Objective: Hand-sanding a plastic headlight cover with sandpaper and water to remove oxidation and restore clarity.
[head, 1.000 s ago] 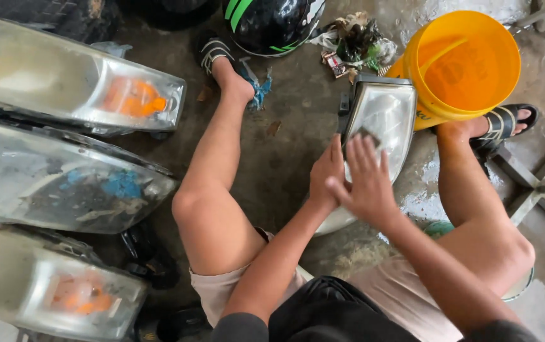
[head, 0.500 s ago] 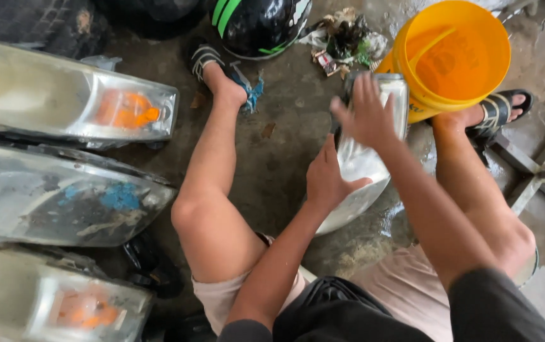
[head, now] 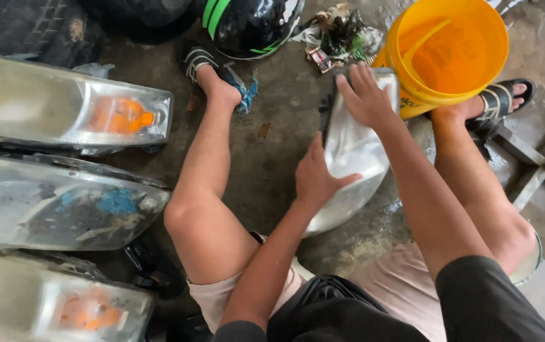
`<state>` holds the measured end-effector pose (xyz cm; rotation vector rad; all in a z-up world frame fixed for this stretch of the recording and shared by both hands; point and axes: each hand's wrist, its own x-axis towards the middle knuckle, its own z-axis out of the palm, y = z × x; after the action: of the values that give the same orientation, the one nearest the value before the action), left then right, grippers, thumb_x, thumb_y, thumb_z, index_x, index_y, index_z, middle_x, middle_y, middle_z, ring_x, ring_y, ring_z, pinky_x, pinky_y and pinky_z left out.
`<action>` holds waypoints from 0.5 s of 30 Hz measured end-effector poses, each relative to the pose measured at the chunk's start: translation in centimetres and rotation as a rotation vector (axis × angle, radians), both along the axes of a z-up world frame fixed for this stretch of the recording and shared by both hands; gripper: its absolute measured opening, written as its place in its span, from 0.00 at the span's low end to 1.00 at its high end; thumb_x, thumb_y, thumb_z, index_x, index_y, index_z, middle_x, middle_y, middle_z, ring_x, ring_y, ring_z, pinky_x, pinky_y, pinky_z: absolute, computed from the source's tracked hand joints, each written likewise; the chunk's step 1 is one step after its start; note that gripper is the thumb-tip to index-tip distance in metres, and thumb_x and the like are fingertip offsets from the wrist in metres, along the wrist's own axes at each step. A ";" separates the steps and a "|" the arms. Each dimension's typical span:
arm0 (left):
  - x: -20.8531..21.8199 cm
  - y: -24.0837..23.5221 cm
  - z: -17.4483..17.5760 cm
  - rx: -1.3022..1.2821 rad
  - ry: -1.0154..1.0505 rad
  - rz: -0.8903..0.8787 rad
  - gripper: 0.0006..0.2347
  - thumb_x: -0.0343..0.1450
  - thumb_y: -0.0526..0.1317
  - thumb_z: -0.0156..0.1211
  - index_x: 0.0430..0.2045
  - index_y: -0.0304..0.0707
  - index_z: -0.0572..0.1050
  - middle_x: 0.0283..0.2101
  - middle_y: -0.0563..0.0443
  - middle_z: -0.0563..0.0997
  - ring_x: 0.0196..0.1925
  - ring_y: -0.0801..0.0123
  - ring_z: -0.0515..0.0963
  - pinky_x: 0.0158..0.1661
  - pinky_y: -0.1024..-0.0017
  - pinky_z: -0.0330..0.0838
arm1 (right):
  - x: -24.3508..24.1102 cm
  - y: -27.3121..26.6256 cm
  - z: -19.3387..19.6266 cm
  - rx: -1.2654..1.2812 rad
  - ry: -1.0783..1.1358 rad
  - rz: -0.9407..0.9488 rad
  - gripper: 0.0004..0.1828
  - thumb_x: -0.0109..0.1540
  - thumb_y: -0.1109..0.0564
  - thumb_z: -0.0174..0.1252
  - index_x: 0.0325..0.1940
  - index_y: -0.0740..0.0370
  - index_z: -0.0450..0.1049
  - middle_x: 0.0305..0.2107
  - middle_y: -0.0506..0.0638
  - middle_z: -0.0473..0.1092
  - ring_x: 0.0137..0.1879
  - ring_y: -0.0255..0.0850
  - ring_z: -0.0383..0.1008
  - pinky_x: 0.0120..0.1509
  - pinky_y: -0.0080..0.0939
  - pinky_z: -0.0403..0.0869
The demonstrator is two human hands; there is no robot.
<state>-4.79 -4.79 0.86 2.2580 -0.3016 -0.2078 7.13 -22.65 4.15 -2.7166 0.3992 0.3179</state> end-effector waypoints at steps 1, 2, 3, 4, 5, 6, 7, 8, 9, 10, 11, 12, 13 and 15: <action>0.4 0.6 1.2 -0.031 0.032 -0.005 0.57 0.51 0.65 0.71 0.71 0.28 0.52 0.68 0.32 0.67 0.63 0.48 0.75 0.59 0.59 0.71 | 0.4 0.7 1.0 0.021 0.016 0.039 0.49 0.67 0.22 0.22 0.82 0.54 0.42 0.79 0.49 0.37 0.83 0.45 0.33 0.79 0.77 0.37; 0.9 1.2 2.3 -0.062 0.065 -0.010 0.54 0.54 0.61 0.74 0.70 0.24 0.52 0.67 0.30 0.68 0.63 0.48 0.75 0.57 0.62 0.70 | 0.9 1.5 2.0 0.041 0.031 0.078 0.50 0.65 0.25 0.19 0.81 0.59 0.40 0.79 0.54 0.36 0.83 0.48 0.31 0.78 0.77 0.35; 1.2 1.3 1.4 -0.059 0.066 -0.014 0.54 0.54 0.61 0.74 0.70 0.24 0.52 0.67 0.30 0.68 0.63 0.48 0.75 0.57 0.62 0.70 | -0.1 1.3 -1.3 0.045 0.032 0.075 0.50 0.65 0.25 0.19 0.81 0.59 0.40 0.79 0.54 0.36 0.83 0.48 0.31 0.78 0.77 0.35; 1.6 1.4 0.3 -0.050 0.089 -0.003 0.57 0.52 0.65 0.72 0.72 0.30 0.51 0.69 0.33 0.67 0.63 0.47 0.75 0.58 0.56 0.72 | -1.1 1.1 -4.6 -0.187 -0.467 0.163 0.45 0.64 0.27 0.41 0.76 0.57 0.56 0.71 0.55 0.53 0.74 0.50 0.53 0.66 0.76 0.55; 1.8 1.3 -0.7 -0.044 0.116 0.008 0.59 0.50 0.69 0.71 0.74 0.35 0.50 0.70 0.36 0.66 0.63 0.45 0.76 0.59 0.50 0.74 | -2.3 0.8 -7.9 -0.422 -0.960 0.258 0.40 0.64 0.28 0.63 0.71 0.55 0.72 0.63 0.57 0.70 0.65 0.54 0.74 0.53 0.75 0.75; 2.1 1.4 -1.5 -0.044 0.121 0.005 0.59 0.50 0.69 0.71 0.74 0.35 0.50 0.70 0.36 0.66 0.63 0.45 0.76 0.59 0.50 0.74 | -5.5 2.4 -5.6 -0.423 -0.954 0.255 0.40 0.64 0.28 0.63 0.71 0.55 0.72 0.63 0.57 0.70 0.65 0.54 0.74 0.53 0.75 0.75; 2.5 1.5 -2.4 -0.023 0.116 0.019 0.57 0.51 0.65 0.72 0.73 0.38 0.50 0.70 0.40 0.66 0.64 0.48 0.76 0.59 0.52 0.75 | -8.5 4.1 -3.2 -0.365 -0.808 0.265 0.40 0.66 0.29 0.57 0.74 0.55 0.67 0.68 0.57 0.66 0.69 0.54 0.69 0.60 0.73 0.70; 2.9 1.5 -3.2 -0.002 0.111 0.033 0.55 0.52 0.62 0.73 0.73 0.40 0.51 0.71 0.44 0.66 0.64 0.50 0.76 0.59 0.53 0.75 | -11.6 5.8 -0.7 -0.307 -0.662 0.275 0.41 0.68 0.30 0.52 0.78 0.55 0.63 0.72 0.57 0.61 0.74 0.54 0.64 0.66 0.71 0.66; 2.5 1.6 -3.0 -0.005 0.114 0.032 0.55 0.52 0.62 0.73 0.73 0.40 0.51 0.71 0.44 0.66 0.64 0.50 0.76 0.59 0.53 0.75 | -13.3 6.3 0.9 -0.310 -0.660 0.275 0.41 0.68 0.30 0.52 0.78 0.55 0.63 0.72 0.57 0.61 0.74 0.54 0.64 0.66 0.71 0.66; 2.1 1.6 -2.9 -0.022 0.071 0.022 0.55 0.52 0.62 0.73 0.73 0.37 0.51 0.70 0.41 0.66 0.63 0.48 0.76 0.58 0.51 0.75 | -15.0 6.8 2.5 -0.171 -0.408 0.244 0.43 0.68 0.28 0.46 0.80 0.56 0.56 0.75 0.57 0.53 0.78 0.53 0.53 0.71 0.74 0.56; 2.4 1.6 -2.7 -0.041 0.017 0.015 0.56 0.52 0.62 0.72 0.73 0.35 0.51 0.70 0.37 0.67 0.63 0.45 0.76 0.57 0.49 0.76 | -16.2 7.3 4.2 -0.036 -0.169 0.213 0.46 0.68 0.27 0.40 0.81 0.57 0.49 0.78 0.57 0.45 0.83 0.52 0.43 0.77 0.77 0.46; 2.8 1.2 -2.8 -0.045 0.007 0.018 0.56 0.52 0.62 0.72 0.73 0.35 0.51 0.70 0.37 0.67 0.63 0.45 0.76 0.57 0.49 0.76 | -14.8 5.9 2.5 -0.041 -0.178 0.216 0.46 0.68 0.27 0.40 0.81 0.57 0.49 0.78 0.57 0.45 0.83 0.52 0.43 0.77 0.77 0.46; 2.3 1.1 -3.0 -0.014 -0.033 0.033 0.55 0.51 0.62 0.71 0.72 0.34 0.52 0.68 0.37 0.69 0.61 0.45 0.78 0.55 0.50 0.77 | -14.1 4.7 0.8 -0.086 -0.345 0.266 0.42 0.68 0.34 0.46 0.82 0.53 0.50 0.78 0.57 0.47 0.82 0.53 0.47 0.73 0.79 0.52; 1.1 1.2 -2.5 0.021 -0.059 0.043 0.54 0.51 0.62 0.70 0.72 0.34 0.54 0.66 0.37 0.71 0.59 0.46 0.79 0.53 0.51 0.78 | -11.2 2.4 -1.0 -0.125 -0.498 0.309 0.40 0.69 0.40 0.53 0.83 0.49 0.51 0.77 0.56 0.50 0.80 0.53 0.51 0.69 0.80 0.58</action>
<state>-3.66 -3.62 -1.64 2.2924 -0.2828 -0.1227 -4.11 -20.28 3.17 -2.8447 -0.1457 -0.3160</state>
